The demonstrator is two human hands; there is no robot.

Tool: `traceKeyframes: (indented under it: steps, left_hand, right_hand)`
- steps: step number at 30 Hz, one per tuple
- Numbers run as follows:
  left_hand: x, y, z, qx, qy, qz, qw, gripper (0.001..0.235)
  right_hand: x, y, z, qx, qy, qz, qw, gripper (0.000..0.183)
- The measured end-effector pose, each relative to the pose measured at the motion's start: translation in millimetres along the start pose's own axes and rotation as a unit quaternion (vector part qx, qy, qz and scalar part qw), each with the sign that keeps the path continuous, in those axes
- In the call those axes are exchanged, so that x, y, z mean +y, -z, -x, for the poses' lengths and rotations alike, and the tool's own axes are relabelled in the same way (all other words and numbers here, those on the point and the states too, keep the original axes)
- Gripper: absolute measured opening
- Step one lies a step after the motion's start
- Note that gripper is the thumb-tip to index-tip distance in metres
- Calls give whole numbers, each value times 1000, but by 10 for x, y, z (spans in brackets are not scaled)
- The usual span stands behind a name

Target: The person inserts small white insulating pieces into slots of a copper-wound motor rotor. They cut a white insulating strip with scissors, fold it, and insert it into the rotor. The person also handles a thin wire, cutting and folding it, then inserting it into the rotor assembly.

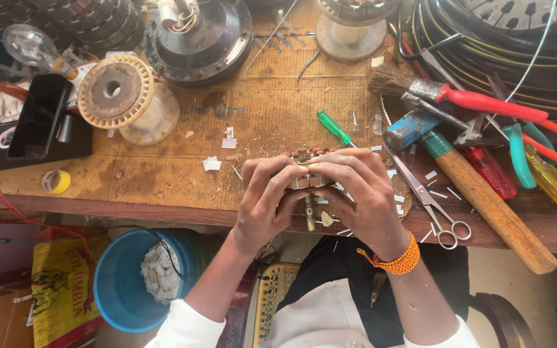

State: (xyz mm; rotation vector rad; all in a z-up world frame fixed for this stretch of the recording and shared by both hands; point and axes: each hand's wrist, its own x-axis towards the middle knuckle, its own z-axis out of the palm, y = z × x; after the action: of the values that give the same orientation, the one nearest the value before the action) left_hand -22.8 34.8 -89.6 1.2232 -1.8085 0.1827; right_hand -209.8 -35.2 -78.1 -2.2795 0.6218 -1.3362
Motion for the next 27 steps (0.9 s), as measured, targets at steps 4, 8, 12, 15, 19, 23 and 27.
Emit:
traceKeyframes:
  steps: [4, 8, 12, 15, 19, 23, 27]
  left_hand:
    - [-32, 21, -18, -18, -4, 17, 1000, 45]
    - [-58, 18, -57, -7, -7, 38, 999, 46]
    - [-45, -6, -78, -5, -30, 28, 999, 43]
    - [-3, -25, -48, -8, -21, -6, 1000, 36]
    - [11, -85, -58, -14, -12, -31, 999, 33]
    - [-36, -142, -43, -35, -24, -9, 999, 38]
    - [-181, 64, -133, -129, -25, 44, 990, 46]
  right_hand:
    - [-2, 16, 0, -6, -8, 1, 1000, 44]
    - [11, 19, 6, -3, -3, -6, 1000, 41]
    - [-3, 11, 11, 0, -11, 2, 1000, 38]
    - [-7, -8, 35, -9, -13, 4, 1000, 37]
    - [54, -61, 52, -9, -20, -8, 1000, 39]
    - [105, -52, 139, -3, -30, -17, 999, 40]
    - [91, -30, 117, -2, -69, -61, 996, 55]
